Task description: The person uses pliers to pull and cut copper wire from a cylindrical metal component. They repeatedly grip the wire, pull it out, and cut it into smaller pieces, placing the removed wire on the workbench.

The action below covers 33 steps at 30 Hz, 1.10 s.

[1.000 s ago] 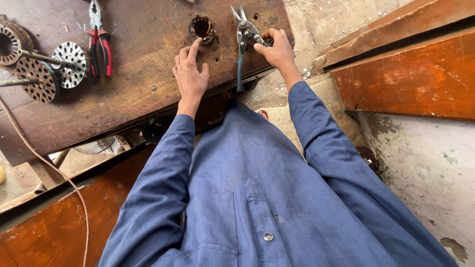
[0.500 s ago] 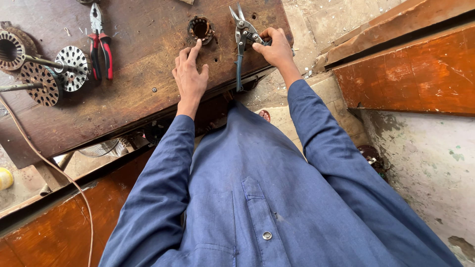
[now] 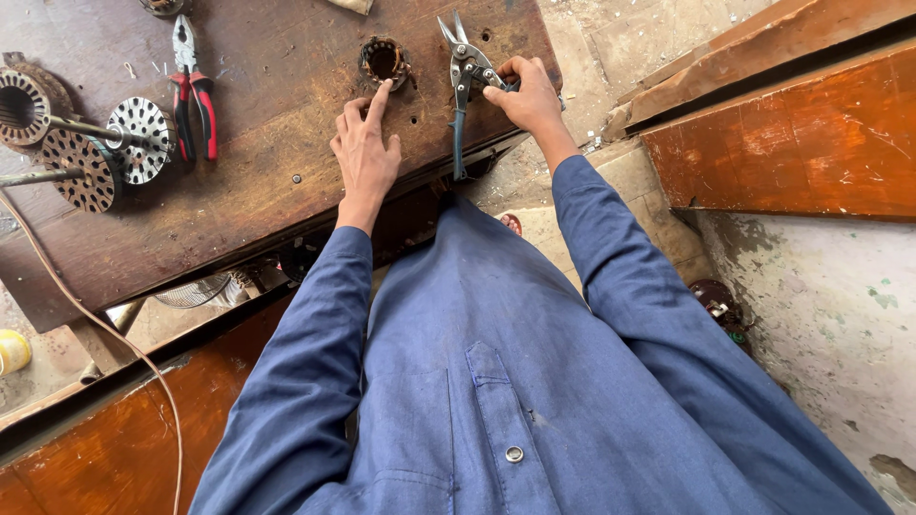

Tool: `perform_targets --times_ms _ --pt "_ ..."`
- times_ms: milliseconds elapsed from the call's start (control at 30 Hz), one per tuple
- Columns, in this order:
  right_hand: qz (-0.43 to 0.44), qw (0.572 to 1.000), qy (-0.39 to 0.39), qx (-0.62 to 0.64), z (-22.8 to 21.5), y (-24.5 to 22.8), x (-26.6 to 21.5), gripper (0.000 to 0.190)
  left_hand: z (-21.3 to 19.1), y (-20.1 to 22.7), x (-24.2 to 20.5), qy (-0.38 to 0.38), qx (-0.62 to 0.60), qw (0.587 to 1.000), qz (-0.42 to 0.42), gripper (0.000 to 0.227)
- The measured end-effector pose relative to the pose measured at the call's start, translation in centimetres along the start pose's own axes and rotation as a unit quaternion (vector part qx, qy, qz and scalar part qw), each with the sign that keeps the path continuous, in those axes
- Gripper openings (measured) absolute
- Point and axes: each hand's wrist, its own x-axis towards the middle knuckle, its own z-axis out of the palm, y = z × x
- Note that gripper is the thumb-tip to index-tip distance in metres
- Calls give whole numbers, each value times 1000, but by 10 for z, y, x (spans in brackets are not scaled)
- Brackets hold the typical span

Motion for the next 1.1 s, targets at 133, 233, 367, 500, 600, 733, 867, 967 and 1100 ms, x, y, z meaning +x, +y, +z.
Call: perform_targets --times_ms 133,233,367,500,600,733,867,967,1100 --pt "-7 1000 6 1 1 3 -1 38 2 1 0 -4 0 1000 -10 83" --pt "-10 1000 4 2 0 2 0 38 4 1 2 2 -4 1000 -11 82" --pt "-13 1000 8 5 -1 0 -2 37 6 4 2 3 1 1000 -15 81" --pt "-2 1000 7 8 -2 -2 -3 37 6 9 3 6 17 1000 -2 80" --pt "-1 1000 10 13 -2 -1 -5 37 7 12 3 0 37 999 5 80" --pt "-3 1000 8 14 -1 -2 -4 37 3 14 4 -10 36 999 0 77" --pt "-2 1000 9 10 -2 -1 -4 37 3 15 5 -9 36 999 4 77" --pt "-3 1000 11 10 -1 -1 -4 37 4 15 6 -9 38 999 2 76" --pt "4 1000 7 6 -2 -3 -4 37 8 17 9 -4 65 998 9 79"
